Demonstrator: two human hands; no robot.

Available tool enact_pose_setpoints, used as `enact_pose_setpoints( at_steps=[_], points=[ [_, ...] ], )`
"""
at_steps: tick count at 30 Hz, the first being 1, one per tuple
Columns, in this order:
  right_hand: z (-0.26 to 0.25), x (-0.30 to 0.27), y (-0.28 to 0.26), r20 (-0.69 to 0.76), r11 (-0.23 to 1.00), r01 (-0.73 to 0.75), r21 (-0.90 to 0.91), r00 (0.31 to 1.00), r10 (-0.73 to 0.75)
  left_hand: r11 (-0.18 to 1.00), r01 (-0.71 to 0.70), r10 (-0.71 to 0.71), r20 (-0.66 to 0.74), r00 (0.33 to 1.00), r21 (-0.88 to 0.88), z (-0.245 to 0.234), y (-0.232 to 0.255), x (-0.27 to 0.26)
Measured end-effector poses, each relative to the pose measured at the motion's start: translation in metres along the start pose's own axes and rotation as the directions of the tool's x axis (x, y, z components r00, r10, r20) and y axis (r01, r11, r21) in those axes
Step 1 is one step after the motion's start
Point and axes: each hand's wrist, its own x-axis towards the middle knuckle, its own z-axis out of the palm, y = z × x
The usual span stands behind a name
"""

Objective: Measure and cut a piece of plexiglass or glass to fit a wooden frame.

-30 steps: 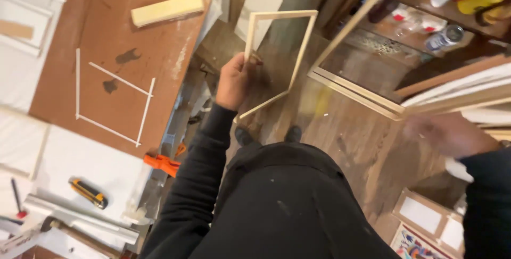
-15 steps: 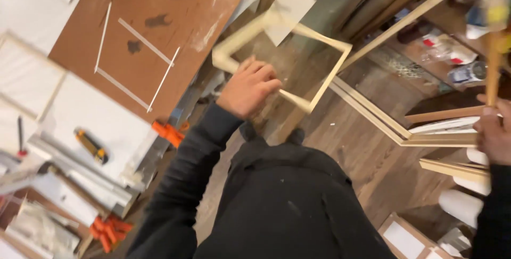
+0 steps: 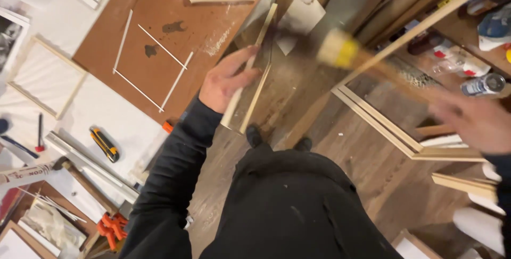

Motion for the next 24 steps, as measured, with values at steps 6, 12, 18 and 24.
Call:
enact_pose_setpoints(
  at_steps=[6,12,18,24],
  points=[
    [0.037,0.032,0.059,0.231,0.629,-0.376,0.681,0.925,0.303,0.986,0.037,-0.056,-0.116,0.992,-0.162,0.018,-0.021,-0.014],
    [-0.057,-0.039,-0.131,0.655,0.835,0.313,-0.452,0.752,0.073,0.906,0.118,-0.22,-0.214,0.952,-0.407,0.014,-0.005,-0.002],
    [-0.051,-0.021,-0.134,0.219,0.888,-0.304,-0.346,0.894,0.391,0.834,0.069,-0.322,-0.381,0.867,-0.547,0.037,-0.016,-0.009],
    [0.034,0.011,0.055,-0.196,0.894,0.202,0.4,0.972,-0.132,0.839,0.212,-0.358,-0.215,0.909,-0.502,0.044,-0.006,-0.013]
  ],
)
